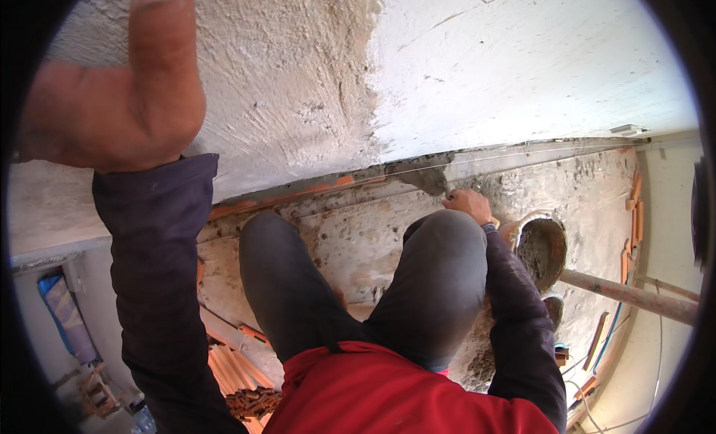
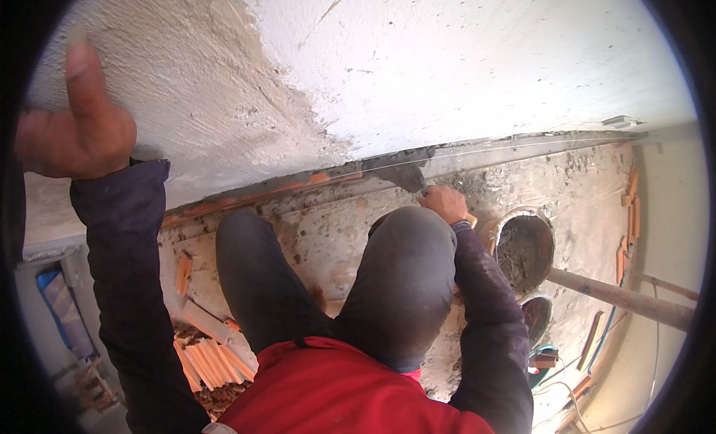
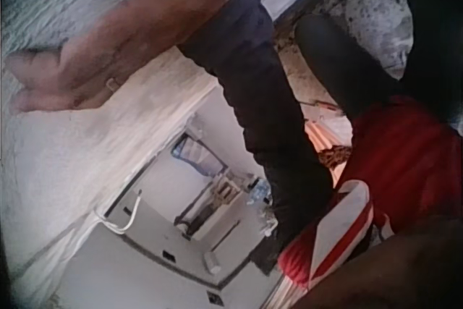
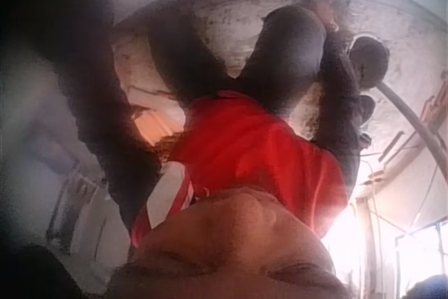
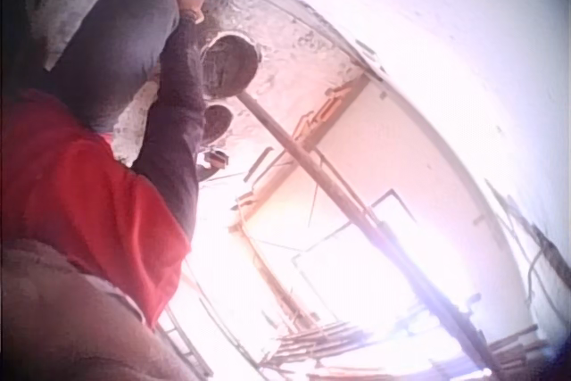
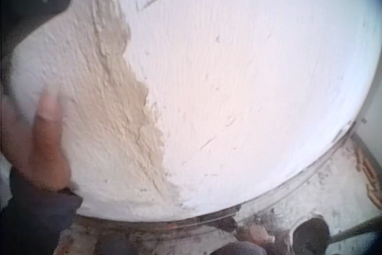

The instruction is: The person applies mortar to a wall and positions decorative tiles along a line using a trowel.

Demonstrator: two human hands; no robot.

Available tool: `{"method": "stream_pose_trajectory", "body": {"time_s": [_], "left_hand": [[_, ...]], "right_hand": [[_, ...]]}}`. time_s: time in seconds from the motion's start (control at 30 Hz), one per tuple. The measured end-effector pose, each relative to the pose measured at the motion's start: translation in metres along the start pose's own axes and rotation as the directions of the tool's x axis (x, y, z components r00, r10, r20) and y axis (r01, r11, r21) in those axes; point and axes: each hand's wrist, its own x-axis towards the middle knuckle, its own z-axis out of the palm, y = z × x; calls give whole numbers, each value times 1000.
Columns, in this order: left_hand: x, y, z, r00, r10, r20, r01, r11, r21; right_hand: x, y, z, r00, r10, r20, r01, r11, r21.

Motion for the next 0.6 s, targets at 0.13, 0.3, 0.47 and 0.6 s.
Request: {"method": "stream_pose_trajectory", "body": {"time_s": [0.13, 0.3, 0.47, 0.6], "left_hand": [[-2, -2, 1, 1000, -1, 0, 1, 1000, -4], [-5, -4, 1, 1000, -1, 10, 1, 1000, 8], [-10, -4, 1, 1000, -3, 31, 3, 1000, 14], [-14, -3, 3, 999, -6, 49, 5, 1000, 18]], "right_hand": [[6, 9, 18, 993, 71, 99, -72, 997, 0], [-17, 19, 1, 983, 184, 4, -184, 983, 4], [-23, 20, -6, 997, 74, -38, -76, 995, -61], [-16, 18, -3, 992, -67, -111, 52, 990, -133]]}}
